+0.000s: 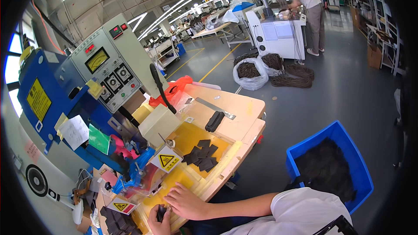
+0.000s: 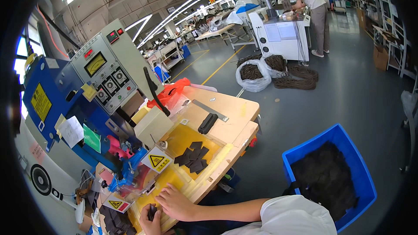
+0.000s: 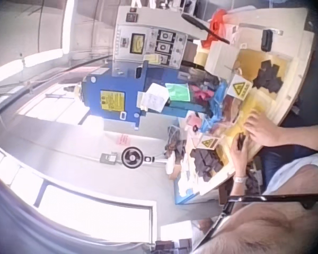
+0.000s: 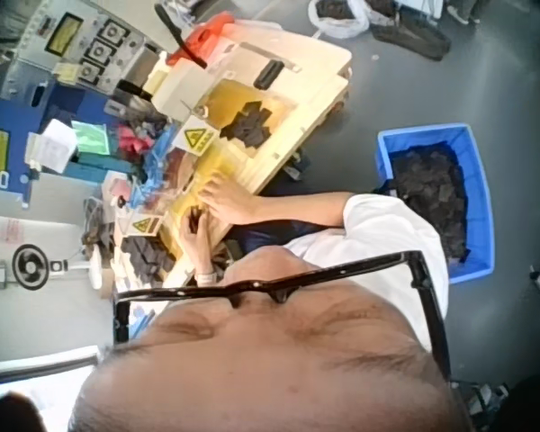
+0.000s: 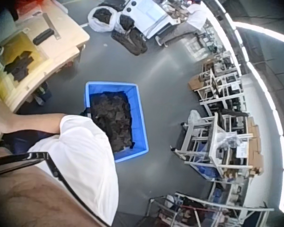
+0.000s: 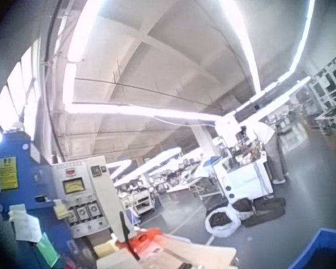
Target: Using a heat press machine to stamp or bond small leather components in a workshop environment.
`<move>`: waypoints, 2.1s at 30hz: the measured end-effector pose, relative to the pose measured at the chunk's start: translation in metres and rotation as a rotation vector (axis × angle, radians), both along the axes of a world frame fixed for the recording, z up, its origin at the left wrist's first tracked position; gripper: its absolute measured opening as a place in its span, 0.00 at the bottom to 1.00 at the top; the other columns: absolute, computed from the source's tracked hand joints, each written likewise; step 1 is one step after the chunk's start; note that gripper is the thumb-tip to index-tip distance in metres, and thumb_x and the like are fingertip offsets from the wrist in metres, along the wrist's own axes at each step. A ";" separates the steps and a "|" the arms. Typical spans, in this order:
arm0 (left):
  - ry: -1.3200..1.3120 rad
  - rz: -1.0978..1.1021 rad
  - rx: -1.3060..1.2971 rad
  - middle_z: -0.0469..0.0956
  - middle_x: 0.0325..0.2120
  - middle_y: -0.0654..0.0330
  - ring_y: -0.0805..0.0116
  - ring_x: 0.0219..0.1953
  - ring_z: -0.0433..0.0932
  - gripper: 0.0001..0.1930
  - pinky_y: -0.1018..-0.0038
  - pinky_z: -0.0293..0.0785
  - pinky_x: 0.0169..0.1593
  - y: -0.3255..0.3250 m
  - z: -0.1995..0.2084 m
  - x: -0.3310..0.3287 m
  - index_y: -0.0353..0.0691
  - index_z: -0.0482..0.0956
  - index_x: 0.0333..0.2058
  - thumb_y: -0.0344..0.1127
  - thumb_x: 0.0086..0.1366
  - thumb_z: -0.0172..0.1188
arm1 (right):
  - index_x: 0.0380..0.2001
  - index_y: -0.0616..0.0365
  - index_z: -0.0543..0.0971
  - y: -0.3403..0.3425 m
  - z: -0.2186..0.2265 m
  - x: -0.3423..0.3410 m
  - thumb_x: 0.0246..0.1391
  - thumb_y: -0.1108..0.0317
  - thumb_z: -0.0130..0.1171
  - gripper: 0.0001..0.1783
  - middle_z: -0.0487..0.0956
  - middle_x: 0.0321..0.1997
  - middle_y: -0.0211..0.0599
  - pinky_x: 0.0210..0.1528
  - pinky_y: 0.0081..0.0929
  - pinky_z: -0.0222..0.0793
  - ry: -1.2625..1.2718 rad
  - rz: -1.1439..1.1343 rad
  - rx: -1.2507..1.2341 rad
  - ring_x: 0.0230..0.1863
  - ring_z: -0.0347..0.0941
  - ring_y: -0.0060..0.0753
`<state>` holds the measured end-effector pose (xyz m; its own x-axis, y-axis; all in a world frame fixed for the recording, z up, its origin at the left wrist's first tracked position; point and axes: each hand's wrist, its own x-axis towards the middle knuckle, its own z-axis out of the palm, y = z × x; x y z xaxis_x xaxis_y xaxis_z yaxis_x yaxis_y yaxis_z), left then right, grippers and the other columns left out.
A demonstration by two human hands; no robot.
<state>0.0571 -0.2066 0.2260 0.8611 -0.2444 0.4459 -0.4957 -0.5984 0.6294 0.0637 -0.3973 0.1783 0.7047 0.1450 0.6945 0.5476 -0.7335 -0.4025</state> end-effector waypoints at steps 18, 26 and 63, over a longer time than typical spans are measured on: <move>0.146 0.105 0.111 0.87 0.52 0.49 0.58 0.52 0.83 0.23 0.66 0.78 0.60 -0.008 0.005 0.000 0.29 0.81 0.62 0.38 0.75 0.70 | 0.50 0.65 0.84 0.000 -0.001 -0.005 0.61 0.62 0.62 0.20 0.81 0.50 0.48 0.69 0.58 0.61 -0.075 -0.034 0.013 0.59 0.73 0.54; 0.083 0.137 0.148 0.79 0.64 0.44 0.52 0.61 0.79 0.29 0.62 0.76 0.65 -0.020 0.009 -0.007 0.31 0.76 0.69 0.38 0.75 0.70 | 0.47 0.67 0.85 0.005 -0.006 0.000 0.60 0.62 0.61 0.20 0.81 0.47 0.50 0.69 0.58 0.60 -0.148 -0.110 0.060 0.57 0.74 0.55; -0.034 0.160 -0.036 0.88 0.45 0.46 0.44 0.47 0.86 0.19 0.59 0.82 0.54 -0.007 -0.007 -0.001 0.37 0.87 0.53 0.37 0.66 0.77 | 0.53 0.63 0.84 -0.004 -0.001 -0.001 0.57 0.63 0.70 0.22 0.79 0.58 0.43 0.75 0.50 0.63 -0.024 0.024 -0.012 0.66 0.70 0.50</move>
